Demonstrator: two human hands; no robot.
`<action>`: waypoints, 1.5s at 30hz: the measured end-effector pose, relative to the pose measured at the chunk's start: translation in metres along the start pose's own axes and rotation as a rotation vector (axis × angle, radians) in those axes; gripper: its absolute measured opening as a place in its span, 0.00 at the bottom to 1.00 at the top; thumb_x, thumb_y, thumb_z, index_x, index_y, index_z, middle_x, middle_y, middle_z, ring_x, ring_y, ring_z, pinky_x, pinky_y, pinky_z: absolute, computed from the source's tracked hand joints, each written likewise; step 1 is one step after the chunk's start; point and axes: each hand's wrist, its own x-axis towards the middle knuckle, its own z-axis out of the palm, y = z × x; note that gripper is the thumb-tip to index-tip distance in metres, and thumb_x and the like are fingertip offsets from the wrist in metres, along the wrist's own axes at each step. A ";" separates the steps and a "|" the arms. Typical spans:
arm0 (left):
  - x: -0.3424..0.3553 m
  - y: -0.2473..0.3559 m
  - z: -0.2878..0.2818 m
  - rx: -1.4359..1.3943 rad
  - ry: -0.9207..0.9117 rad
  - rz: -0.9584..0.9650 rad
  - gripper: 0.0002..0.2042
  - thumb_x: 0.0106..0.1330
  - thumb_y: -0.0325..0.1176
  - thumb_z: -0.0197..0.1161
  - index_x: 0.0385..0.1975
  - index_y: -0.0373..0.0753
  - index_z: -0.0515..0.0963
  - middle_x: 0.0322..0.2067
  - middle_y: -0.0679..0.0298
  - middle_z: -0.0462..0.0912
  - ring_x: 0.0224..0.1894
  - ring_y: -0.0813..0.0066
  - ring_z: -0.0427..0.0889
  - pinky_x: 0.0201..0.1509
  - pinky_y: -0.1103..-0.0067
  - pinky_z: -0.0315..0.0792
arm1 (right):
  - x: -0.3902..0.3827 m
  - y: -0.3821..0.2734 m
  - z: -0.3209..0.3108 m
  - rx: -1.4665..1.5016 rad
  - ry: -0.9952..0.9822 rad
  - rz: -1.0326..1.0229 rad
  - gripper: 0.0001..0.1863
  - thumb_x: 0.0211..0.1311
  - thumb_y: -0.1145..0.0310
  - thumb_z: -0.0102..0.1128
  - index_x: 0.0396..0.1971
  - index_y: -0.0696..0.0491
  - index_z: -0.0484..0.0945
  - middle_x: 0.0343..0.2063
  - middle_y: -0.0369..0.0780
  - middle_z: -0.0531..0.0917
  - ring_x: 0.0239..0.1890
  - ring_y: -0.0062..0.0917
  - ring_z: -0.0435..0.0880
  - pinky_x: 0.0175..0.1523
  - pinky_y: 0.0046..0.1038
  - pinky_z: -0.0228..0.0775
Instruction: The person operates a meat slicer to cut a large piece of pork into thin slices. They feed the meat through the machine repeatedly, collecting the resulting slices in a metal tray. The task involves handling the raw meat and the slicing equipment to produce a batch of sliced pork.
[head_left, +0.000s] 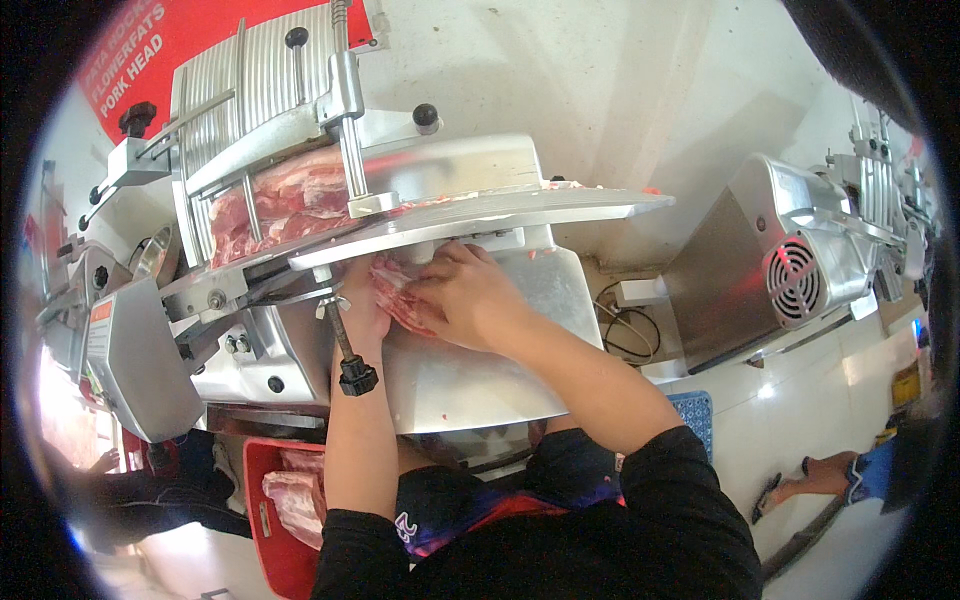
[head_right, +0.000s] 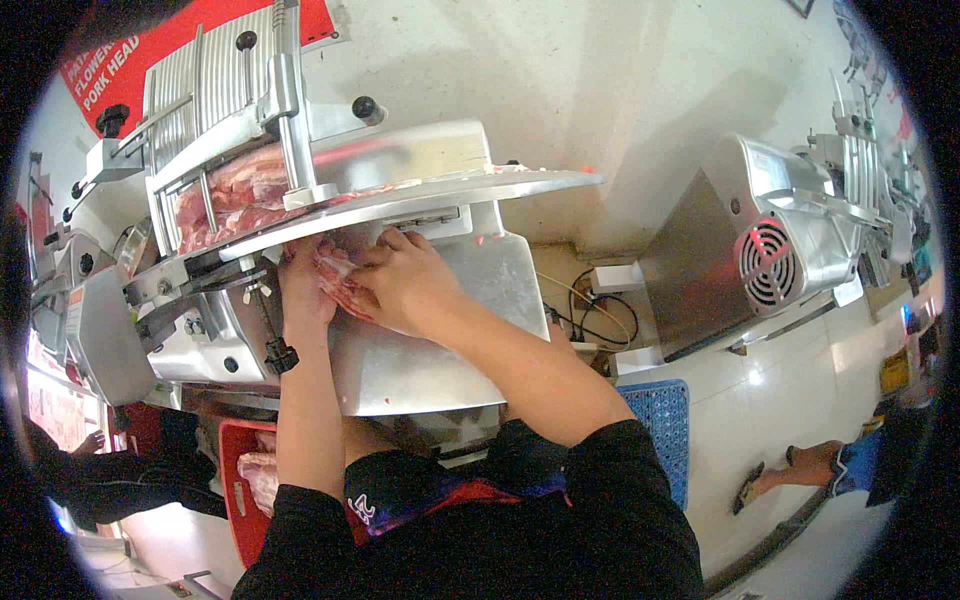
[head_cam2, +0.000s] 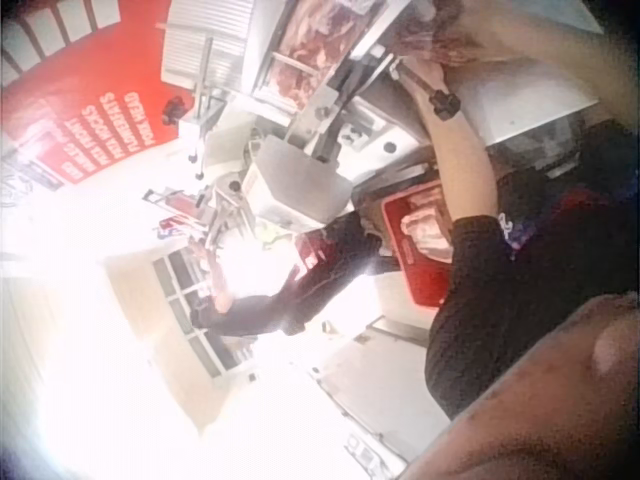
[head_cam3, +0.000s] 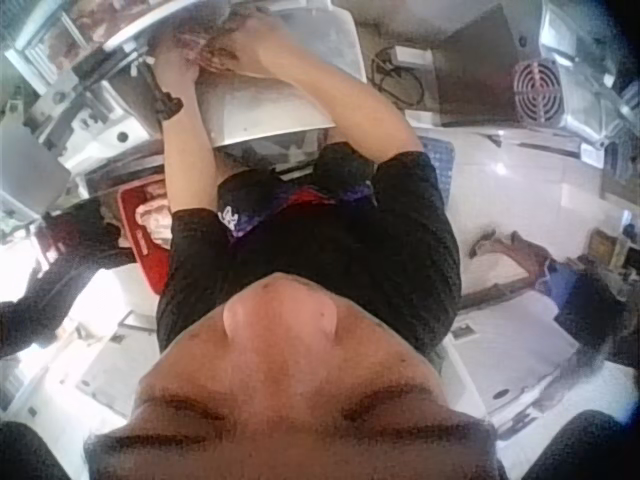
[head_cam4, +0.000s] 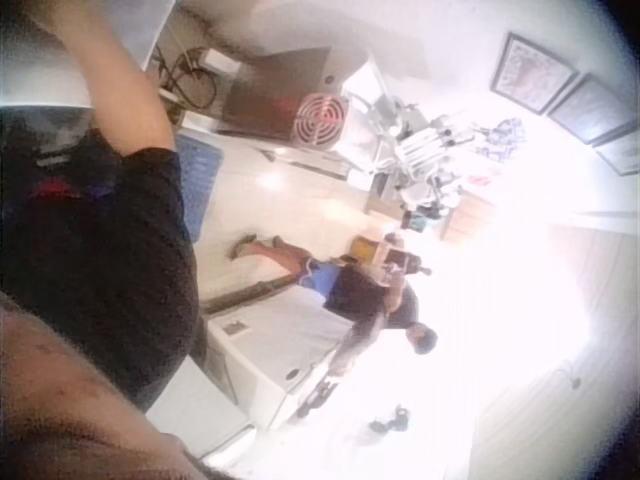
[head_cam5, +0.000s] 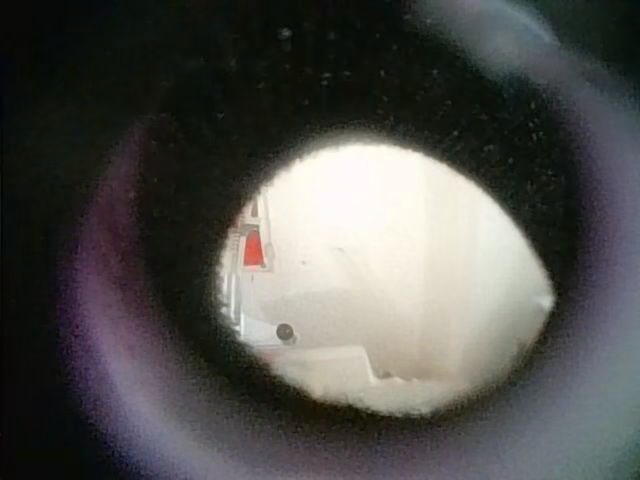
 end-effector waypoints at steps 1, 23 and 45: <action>-0.002 0.000 0.003 0.012 0.035 0.013 0.10 0.66 0.28 0.65 0.44 0.43 0.74 0.29 0.66 0.77 0.28 0.73 0.77 0.32 0.73 0.77 | -0.003 0.001 -0.002 -0.028 -0.018 -0.026 0.14 0.55 0.58 0.63 0.39 0.46 0.87 0.38 0.37 0.85 0.54 0.35 0.77 0.66 0.42 0.65; -0.001 0.000 0.000 0.013 0.064 0.043 0.18 0.70 0.33 0.60 0.57 0.40 0.70 0.49 0.61 0.80 0.48 0.66 0.82 0.51 0.70 0.79 | 0.015 -0.008 0.011 0.151 0.085 0.009 0.36 0.62 0.58 0.58 0.67 0.60 0.61 0.60 0.58 0.69 0.63 0.54 0.67 0.68 0.45 0.62; -0.003 0.001 -0.001 -0.056 0.041 0.002 0.11 0.65 0.30 0.67 0.44 0.47 0.75 0.26 0.68 0.77 0.27 0.72 0.78 0.34 0.73 0.78 | -0.011 0.006 -0.017 0.245 -0.192 0.040 0.07 0.52 0.67 0.61 0.29 0.52 0.83 0.30 0.44 0.81 0.33 0.45 0.81 0.45 0.46 0.74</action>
